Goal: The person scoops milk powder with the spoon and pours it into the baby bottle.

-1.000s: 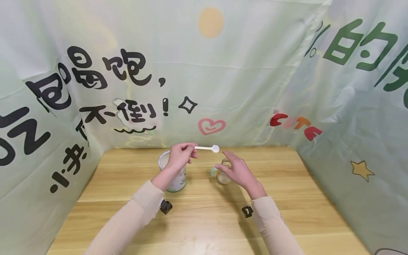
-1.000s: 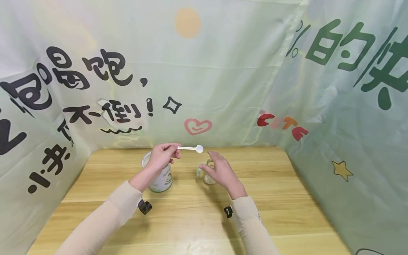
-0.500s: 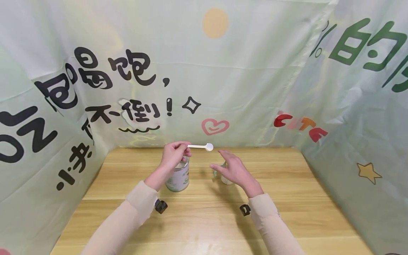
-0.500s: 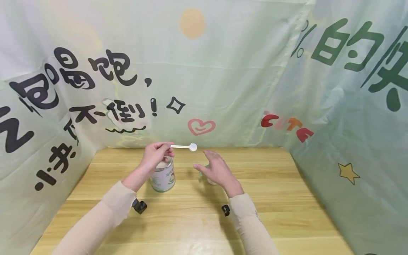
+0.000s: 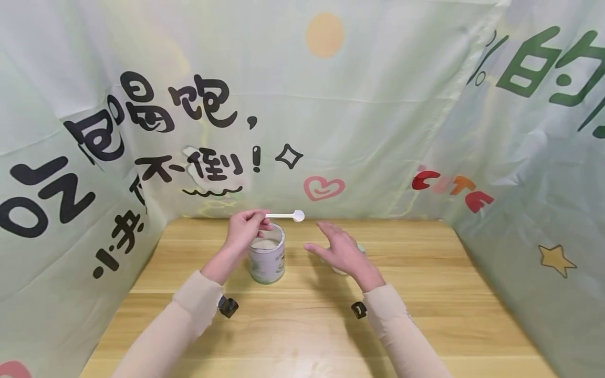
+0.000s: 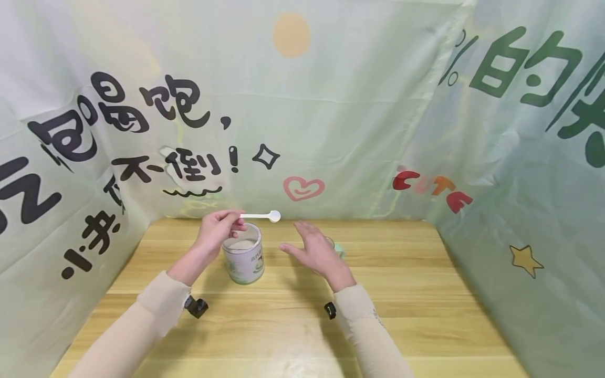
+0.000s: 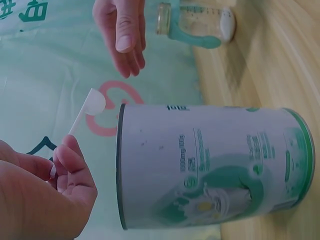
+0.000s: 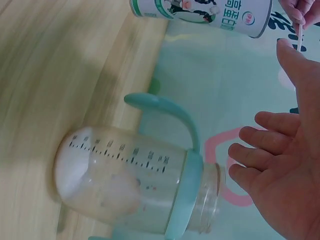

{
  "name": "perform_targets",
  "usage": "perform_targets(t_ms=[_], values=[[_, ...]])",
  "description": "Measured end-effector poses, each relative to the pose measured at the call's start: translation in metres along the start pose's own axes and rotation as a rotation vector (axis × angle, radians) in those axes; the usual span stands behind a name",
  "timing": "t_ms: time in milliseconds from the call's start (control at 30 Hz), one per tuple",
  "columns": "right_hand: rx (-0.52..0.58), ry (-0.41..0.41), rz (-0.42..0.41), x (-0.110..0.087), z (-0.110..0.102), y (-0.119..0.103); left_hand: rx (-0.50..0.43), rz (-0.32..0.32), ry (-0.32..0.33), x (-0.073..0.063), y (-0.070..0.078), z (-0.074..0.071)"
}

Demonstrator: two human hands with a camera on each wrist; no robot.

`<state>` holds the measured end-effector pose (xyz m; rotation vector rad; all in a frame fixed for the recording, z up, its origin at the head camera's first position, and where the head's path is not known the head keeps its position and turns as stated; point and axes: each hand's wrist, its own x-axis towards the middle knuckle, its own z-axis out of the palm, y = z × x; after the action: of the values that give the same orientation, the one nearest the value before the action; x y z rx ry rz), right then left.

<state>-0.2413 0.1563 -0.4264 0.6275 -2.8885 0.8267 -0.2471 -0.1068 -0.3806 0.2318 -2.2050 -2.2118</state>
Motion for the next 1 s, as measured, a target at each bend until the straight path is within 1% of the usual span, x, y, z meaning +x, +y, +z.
perform_targets(t_ms=[167, 367, 567, 867, 1000], values=[[-0.017, -0.009, -0.017, 0.003, 0.003, -0.007, 0.008, -0.009, 0.019, -0.001, -0.001, -0.008], [-0.005, -0.022, -0.044, 0.008, 0.009, -0.016, 0.010, -0.012, 0.035, -0.003, 0.000, -0.017], [-0.011, -0.025, -0.098, 0.013, 0.016, -0.025, 0.020, 0.001, 0.046, -0.005, 0.001, -0.024], [0.006, -0.036, -0.148, 0.016, 0.023, -0.035, 0.037, 0.026, 0.060, -0.008, -0.003, -0.038], [0.010, -0.050, -0.166, 0.018, 0.026, -0.039, 0.046, 0.018, 0.069, -0.010, -0.007, -0.046]])
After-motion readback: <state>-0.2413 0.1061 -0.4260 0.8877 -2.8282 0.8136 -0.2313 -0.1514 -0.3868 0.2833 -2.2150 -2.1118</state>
